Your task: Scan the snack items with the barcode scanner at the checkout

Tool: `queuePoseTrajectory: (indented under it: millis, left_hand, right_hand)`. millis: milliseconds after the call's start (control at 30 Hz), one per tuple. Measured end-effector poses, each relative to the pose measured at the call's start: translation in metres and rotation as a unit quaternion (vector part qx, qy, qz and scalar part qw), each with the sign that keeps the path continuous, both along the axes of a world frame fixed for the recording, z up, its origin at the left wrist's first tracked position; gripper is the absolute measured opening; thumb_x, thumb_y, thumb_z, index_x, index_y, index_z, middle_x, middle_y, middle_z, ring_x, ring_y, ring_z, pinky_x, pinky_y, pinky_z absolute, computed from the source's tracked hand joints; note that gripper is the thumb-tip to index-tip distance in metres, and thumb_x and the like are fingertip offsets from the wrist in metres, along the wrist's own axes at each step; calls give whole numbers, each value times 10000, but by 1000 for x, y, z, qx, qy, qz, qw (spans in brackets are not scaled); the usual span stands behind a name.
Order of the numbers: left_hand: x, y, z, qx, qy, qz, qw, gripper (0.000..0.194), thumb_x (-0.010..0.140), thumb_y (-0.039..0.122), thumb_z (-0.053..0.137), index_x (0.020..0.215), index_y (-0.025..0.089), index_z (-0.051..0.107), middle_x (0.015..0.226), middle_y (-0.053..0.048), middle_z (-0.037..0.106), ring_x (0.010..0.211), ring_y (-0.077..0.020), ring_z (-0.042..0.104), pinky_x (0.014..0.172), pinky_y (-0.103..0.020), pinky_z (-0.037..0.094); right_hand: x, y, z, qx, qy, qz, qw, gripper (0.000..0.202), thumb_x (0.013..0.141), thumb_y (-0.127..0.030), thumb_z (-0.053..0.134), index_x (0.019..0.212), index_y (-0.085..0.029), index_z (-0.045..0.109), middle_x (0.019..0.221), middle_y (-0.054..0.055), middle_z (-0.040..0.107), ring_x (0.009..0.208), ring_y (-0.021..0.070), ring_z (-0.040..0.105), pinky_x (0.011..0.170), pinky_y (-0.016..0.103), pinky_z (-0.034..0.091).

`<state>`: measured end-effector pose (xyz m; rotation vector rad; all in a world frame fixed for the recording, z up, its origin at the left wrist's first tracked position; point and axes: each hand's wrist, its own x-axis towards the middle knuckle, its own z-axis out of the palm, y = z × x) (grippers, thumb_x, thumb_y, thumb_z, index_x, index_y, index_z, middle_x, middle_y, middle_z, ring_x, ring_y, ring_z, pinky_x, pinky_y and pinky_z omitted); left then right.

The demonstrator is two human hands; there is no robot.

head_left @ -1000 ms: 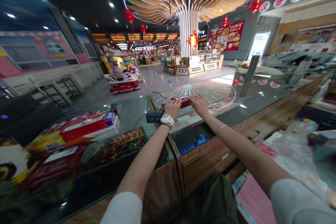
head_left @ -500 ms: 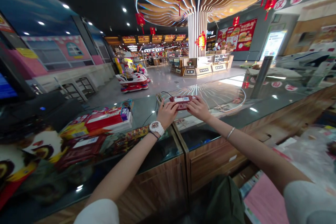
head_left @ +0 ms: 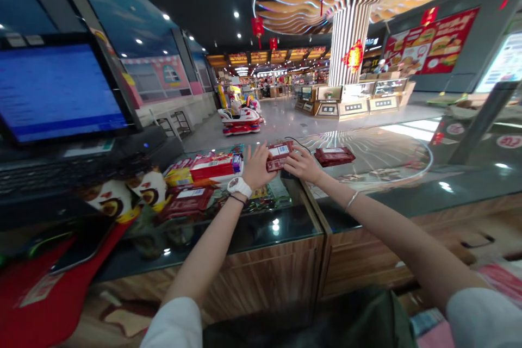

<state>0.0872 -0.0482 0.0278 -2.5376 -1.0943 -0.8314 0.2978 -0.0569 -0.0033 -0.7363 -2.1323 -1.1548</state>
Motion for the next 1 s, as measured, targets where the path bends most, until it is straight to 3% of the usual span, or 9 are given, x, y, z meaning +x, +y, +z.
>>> queuePoseTrajectory:
  millis: [100,300,400,533,667,767,1000]
  left_hand:
    - [-14,4,1,-36,14,30,999,347,667,291,746,925,198,533,1504,-217,438,1433,-393,363,1205,-647,154]
    - [-32,3,2,-44,9,13,999,332,658,362,765,844,217,532,1326,-140,583,1275,-327,543,1211,-647,135]
    - [-33,3,-1,6,9,10,1000,310,665,361,761,846,220,552,1328,-143,583,1261,-320,551,1220,-617,167]
    - [-35,6,-4,76,26,15,997,261,683,301,746,877,215,594,1410,-170,537,1325,-340,496,1224,-603,198]
    - [-38,7,-5,101,45,5,994,237,695,255,729,904,213,625,1495,-154,472,1413,-350,401,1227,-616,200]
    - [-39,5,-4,110,66,-14,992,166,737,248,693,889,211,638,1524,-146,445,1447,-331,361,1227,-609,214]
    - [-36,2,-4,116,76,-29,990,99,777,260,680,855,211,644,1545,-140,420,1456,-317,354,1216,-617,231]
  right_hand:
    - [-17,6,-4,23,-1,24,999,301,1003,-146,431,805,-252,630,801,-18,631,828,140,544,1040,407,435]
    - [-27,10,-8,52,-6,55,997,258,980,-117,463,835,-249,630,790,-20,645,849,142,572,1082,402,425]
    - [-26,10,-10,-2,6,45,999,245,974,-122,450,874,-243,638,881,13,680,912,159,599,1108,418,418]
    - [-25,8,-13,-101,44,44,993,133,936,-219,532,990,-234,653,1216,81,669,1126,225,595,1145,500,387]
    - [-20,2,-9,-161,98,48,981,446,835,-293,677,1264,-212,584,1503,140,467,1392,313,414,1180,573,304]
    - [-13,-1,-5,-176,124,35,976,640,769,-306,743,1359,-209,515,1590,154,326,1475,343,278,1190,588,260]
    - [-5,0,-2,-177,121,29,976,635,752,-293,740,1338,-200,513,1544,172,392,1454,337,329,1196,579,249]
